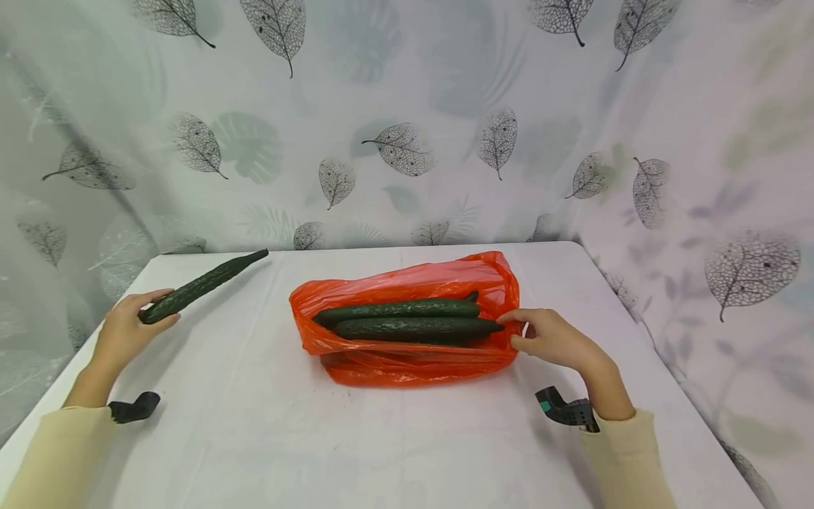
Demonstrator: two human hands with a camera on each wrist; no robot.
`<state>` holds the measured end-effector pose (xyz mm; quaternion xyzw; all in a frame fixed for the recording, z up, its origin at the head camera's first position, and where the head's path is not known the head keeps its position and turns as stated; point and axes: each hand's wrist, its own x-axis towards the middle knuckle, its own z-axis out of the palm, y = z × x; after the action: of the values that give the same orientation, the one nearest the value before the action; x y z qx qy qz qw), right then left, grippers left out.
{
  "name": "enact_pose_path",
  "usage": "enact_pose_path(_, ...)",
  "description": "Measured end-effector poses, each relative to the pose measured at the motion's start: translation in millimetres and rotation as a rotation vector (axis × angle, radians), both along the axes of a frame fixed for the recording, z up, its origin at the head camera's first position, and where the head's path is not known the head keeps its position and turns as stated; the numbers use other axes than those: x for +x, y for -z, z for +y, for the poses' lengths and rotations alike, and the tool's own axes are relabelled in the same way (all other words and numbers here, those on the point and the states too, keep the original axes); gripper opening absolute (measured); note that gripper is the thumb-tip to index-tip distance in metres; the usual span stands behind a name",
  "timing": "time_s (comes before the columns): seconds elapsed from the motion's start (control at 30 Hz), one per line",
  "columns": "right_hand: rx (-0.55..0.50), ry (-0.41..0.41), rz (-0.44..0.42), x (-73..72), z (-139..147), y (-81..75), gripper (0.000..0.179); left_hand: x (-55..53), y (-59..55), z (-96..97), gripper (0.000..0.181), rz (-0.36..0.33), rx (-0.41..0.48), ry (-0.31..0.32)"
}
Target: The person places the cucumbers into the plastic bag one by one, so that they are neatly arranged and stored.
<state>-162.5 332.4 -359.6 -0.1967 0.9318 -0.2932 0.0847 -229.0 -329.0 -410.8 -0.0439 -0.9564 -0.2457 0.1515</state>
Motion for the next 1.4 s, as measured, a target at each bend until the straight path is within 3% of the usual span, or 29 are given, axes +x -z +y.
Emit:
enact_pose_path(0.2, -0.001, 0.001, -0.001, 0.3, -1, -0.7, 0.033, 2.5, -10.4, 18.2, 0.051, 0.018, 0.005, 0.024)
enact_pose_path(0.53, -0.001, -0.007, -0.002, 1.0, -3, -2.8, 0.033, 7.0, -25.5, 39.8, 0.049, 0.105, 0.001, 0.082)
enact_pose_path(1.13, -0.003, -0.01, 0.001, 2.4, -5, -2.9, 0.032, 15.4, -55.6, 84.2, 0.045, 0.154, 0.04, 0.204)
enact_pose_path(1.4, 0.005, -0.014, 0.014, 2.9, -6, -6.5, 0.032, 20.3, -59.0, 100.1, 0.045, 0.214, 0.028, 0.255)
